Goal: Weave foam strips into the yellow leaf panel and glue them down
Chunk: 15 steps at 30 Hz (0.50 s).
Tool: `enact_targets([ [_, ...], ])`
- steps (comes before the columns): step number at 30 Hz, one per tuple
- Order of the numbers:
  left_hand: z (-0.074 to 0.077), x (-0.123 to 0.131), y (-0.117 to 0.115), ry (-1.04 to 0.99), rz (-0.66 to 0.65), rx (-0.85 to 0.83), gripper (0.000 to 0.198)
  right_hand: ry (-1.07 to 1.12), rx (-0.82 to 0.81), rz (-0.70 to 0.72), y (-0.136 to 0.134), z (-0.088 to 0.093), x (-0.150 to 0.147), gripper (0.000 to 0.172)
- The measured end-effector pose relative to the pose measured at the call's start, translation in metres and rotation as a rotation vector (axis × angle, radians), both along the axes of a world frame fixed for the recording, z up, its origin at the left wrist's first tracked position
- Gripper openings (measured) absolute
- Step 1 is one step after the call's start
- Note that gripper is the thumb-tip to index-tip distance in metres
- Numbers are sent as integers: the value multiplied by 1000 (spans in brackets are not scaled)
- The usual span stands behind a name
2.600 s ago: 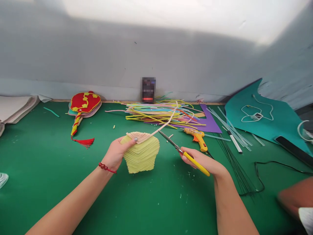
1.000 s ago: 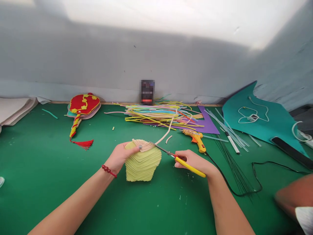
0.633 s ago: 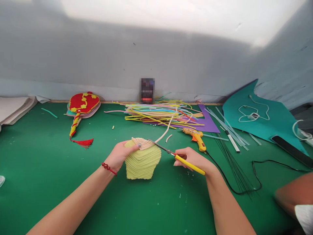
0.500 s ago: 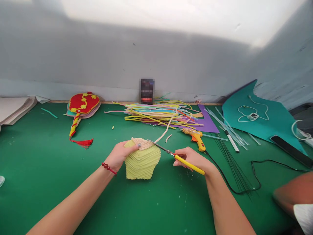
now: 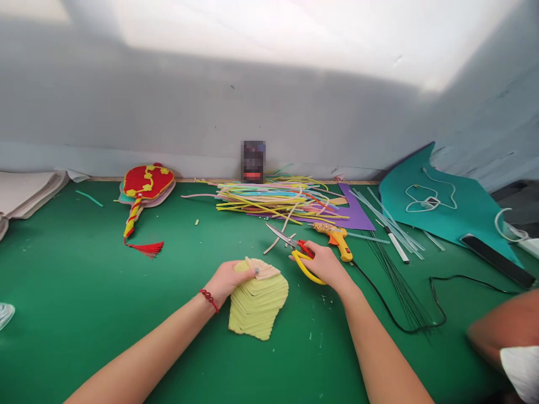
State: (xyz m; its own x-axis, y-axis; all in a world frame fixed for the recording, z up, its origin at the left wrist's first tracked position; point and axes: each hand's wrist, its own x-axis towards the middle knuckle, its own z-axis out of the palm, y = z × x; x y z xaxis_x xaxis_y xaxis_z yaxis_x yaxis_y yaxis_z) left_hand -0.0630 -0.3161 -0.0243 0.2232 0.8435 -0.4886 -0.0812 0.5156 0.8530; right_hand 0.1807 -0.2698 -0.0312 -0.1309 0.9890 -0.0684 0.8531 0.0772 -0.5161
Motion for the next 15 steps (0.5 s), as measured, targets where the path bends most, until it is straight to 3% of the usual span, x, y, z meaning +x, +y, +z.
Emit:
enact_targets([
  [4,-14,6,-4,59,-37,38,39,-59,128,14,7,12,-25,25],
  [9,-21,7,-4,107,-55,122,37,-44,227,324,31,27,-91,36],
  [12,-26,8,-4,234,-34,220,33,-226,180,504,48,26,-137,34],
  [15,-30,8,-4,321,-37,265,27,-273,147,588,61,22,-174,34],
])
